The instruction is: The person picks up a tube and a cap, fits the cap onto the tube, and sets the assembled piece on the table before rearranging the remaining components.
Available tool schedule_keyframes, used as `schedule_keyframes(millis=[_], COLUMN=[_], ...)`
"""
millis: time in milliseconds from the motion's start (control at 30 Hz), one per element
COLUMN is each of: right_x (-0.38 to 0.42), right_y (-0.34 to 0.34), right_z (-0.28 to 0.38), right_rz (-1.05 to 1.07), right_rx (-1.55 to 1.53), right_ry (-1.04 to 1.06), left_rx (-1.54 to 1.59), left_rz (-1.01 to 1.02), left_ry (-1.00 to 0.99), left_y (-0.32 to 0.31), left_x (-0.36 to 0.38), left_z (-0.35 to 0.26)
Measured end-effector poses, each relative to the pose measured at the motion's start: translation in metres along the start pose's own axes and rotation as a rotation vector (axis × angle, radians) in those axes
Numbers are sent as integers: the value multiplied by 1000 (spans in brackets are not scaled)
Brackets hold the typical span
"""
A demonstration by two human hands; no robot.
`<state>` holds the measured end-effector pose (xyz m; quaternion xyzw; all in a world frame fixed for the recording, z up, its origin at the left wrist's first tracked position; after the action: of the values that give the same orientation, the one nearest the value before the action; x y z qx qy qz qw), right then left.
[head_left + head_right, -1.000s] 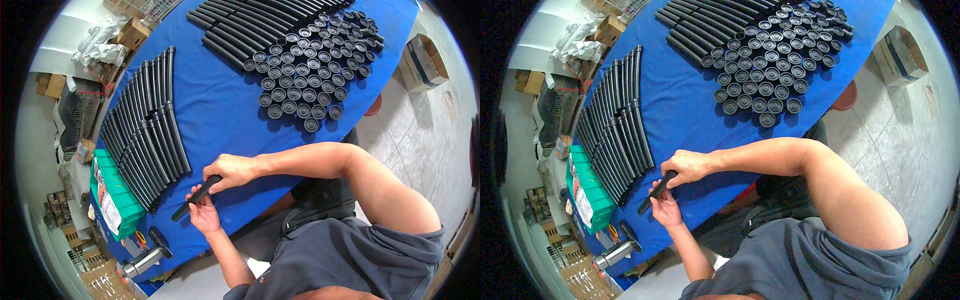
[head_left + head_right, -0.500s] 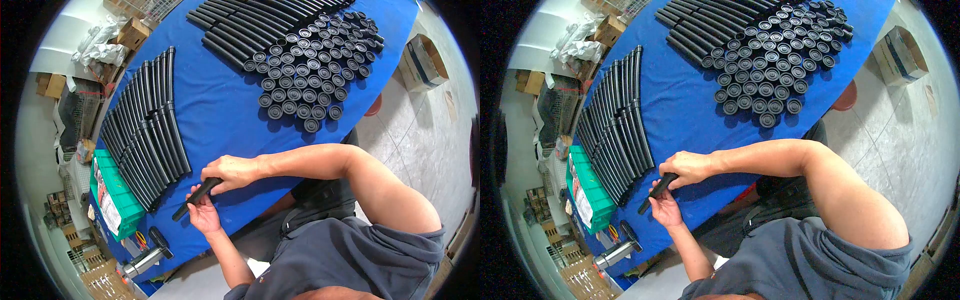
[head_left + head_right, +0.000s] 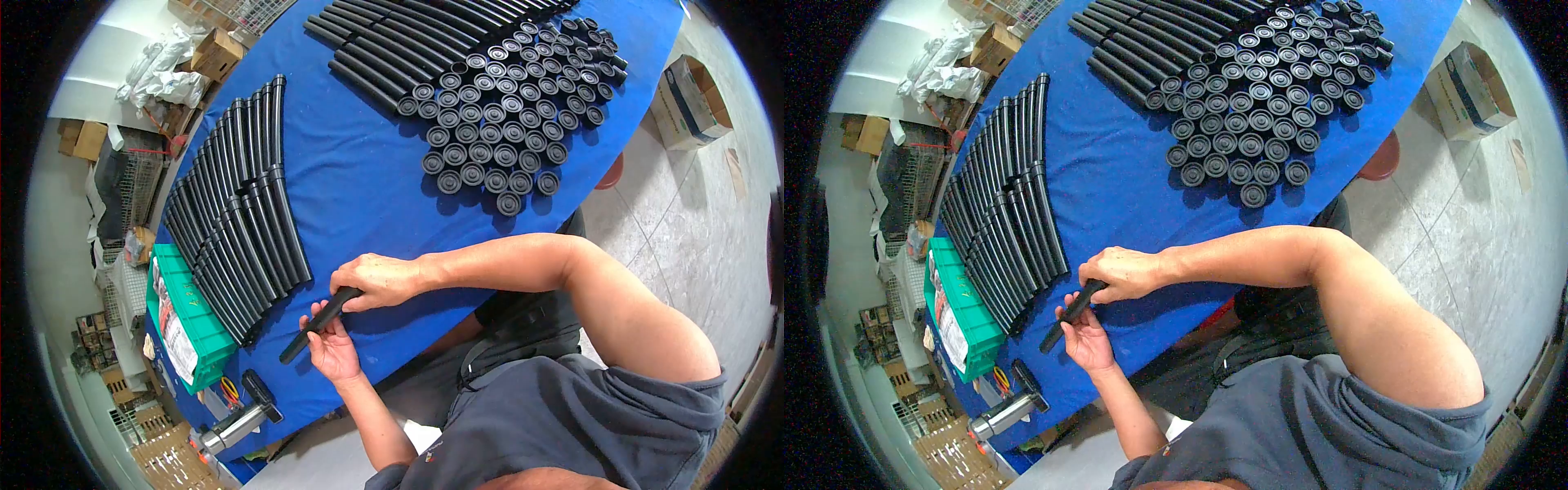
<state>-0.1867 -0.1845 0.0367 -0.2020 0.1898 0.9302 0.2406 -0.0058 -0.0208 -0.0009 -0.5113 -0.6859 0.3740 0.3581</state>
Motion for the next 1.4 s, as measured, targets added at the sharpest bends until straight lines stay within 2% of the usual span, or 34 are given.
schedule_keyframes(millis=[133, 233, 333, 433, 533, 633, 733, 833, 933, 1033, 1133, 1233, 1333, 1400], right_x=[0, -3, -8, -3, -2, -5, -4, -5, -5, -5, -7, -8, -7, -7], right_y=[3, 6, 18, -2, 0, 13, 2, -2, 8, 3, 0, 8, 1, -3], right_z=[2, 7, 19, -1, 4, 14, 2, 0, 8, 1, 2, 10, 0, -2], right_rz=[-43, 7, 228, -42, -24, 125, 30, -127, 62, 33, -153, 18, 39, -72], right_rx=[71, -7, -55, 50, 60, -9, -1, 120, 15, -16, 101, 6, -14, 91], right_ry=[90, 51, -237, 185, 172, -164, -35, 218, -98, -41, 204, -61, -47, 131], left_rx=[4, 16, -19, -13, -7, 0, 34, 45, 41, 40, 33, -1, -15, -13], left_rz=[-6, 6, -7, -55, -50, -44, -59, -48, -29, -42, -53, -48, -51, -46], left_ry=[16, 6, -11, 8, 2, -11, 13, 15, 17, 24, 22, 12, 4, 5], left_y=[5, 7, 2, 0, 2, 2, 2, 2, 3, 1, 3, 5, 2, 1], left_x=[0, 1, 1, -2, 0, -2, -3, -3, -4, -4, -2, -3, -3, -4], left_z=[-3, -4, -3, -4, -5, -5, -6, -6, -8, -8, -9, -10, -9, -9])
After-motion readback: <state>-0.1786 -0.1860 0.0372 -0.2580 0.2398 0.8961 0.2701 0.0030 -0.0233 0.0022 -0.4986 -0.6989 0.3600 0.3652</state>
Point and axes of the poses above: each hand's wrist, its own x-axis away from the middle knuckle, its own y-axis out of the back of the hand, z = x × y, the point moved 2 cm from there along -x, towards the middle knuckle, and after that the axes turned 8 degrees about y, right-handed, at the moved point
